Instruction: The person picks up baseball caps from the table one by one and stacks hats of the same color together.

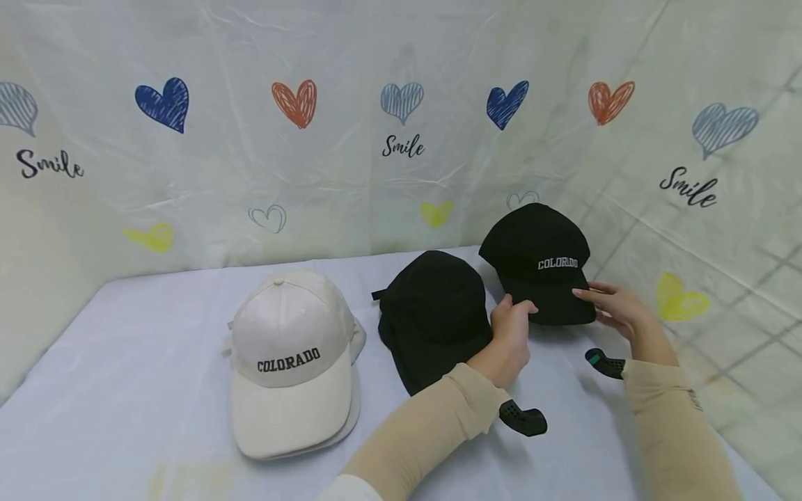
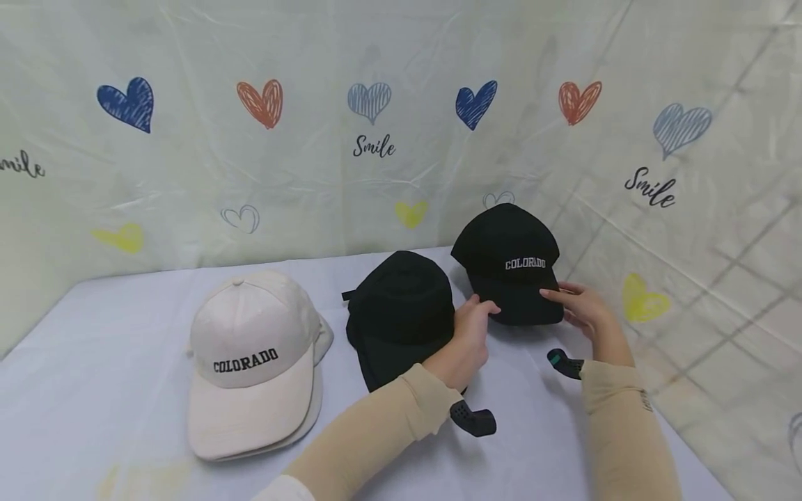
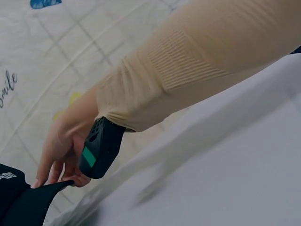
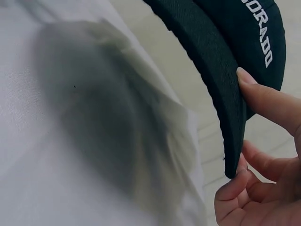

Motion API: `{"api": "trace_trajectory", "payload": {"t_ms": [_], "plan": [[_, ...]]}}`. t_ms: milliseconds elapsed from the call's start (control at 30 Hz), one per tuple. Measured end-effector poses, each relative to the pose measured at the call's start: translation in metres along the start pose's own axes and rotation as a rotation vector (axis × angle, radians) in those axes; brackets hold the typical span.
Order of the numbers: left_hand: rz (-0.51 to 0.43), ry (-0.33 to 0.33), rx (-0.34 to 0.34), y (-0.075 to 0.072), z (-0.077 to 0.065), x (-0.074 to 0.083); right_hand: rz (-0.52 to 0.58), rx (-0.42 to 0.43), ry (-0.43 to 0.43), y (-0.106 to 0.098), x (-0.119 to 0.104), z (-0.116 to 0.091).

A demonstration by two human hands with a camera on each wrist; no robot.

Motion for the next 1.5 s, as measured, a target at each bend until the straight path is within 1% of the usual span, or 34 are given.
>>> {"api": "trace_trajectory", "payload": {"t_ms": [133,200,300,433,533,667,800,1100,1300,1367,1500], "plan": [[0.007,-0.008,-0.019,-0.002,-0.004,0.0,-0.011,-0.018,-0.027,-0.002,-0.001,-0.005],[-0.003,-0.015,-0.025,-0.004,-0.005,0.0,-0.012,-0.021,-0.045,-0.002,-0.003,-0.008],[-0.05,-0.027,-0.037,-0.007,-0.006,-0.002,-0.014,-0.021,-0.078,-0.002,-0.007,-0.011],[-0.119,-0.031,-0.063,-0.009,-0.006,-0.003,-0.003,-0.019,-0.099,-0.002,-0.011,-0.014],[-0.141,-0.025,-0.079,-0.01,-0.007,-0.001,0.011,-0.024,-0.105,-0.003,-0.012,-0.016],[-0.16,-0.026,-0.077,-0.012,-0.01,0.001,0.024,-0.047,-0.112,-0.001,-0.014,-0.019],[-0.183,-0.025,-0.054,-0.015,-0.012,0.002,0.033,-0.054,-0.124,-0.001,-0.019,-0.022],[-0.215,0.02,-0.015,-0.02,-0.016,0.015,0.11,-0.055,-0.179,-0.001,-0.038,-0.029],[-0.24,0.069,-0.01,-0.021,-0.02,0.025,0.12,-0.053,-0.174,0.0,-0.048,-0.034],[-0.248,0.094,-0.01,-0.021,-0.022,0.029,0.145,-0.063,-0.174,0.001,-0.051,-0.036],[-0.264,0.147,-0.016,-0.021,-0.027,0.039,0.24,-0.094,-0.194,0.006,-0.058,-0.038]]}}
Point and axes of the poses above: each hand's wrist, its own z-axis towards the middle knuckle, its own y-axis out of the palm, x = y × z, the point moved 10 cm from there along z, towards the middle knuckle, and after that the axes turned 10 degrees about -z, right-handed, at the moved point
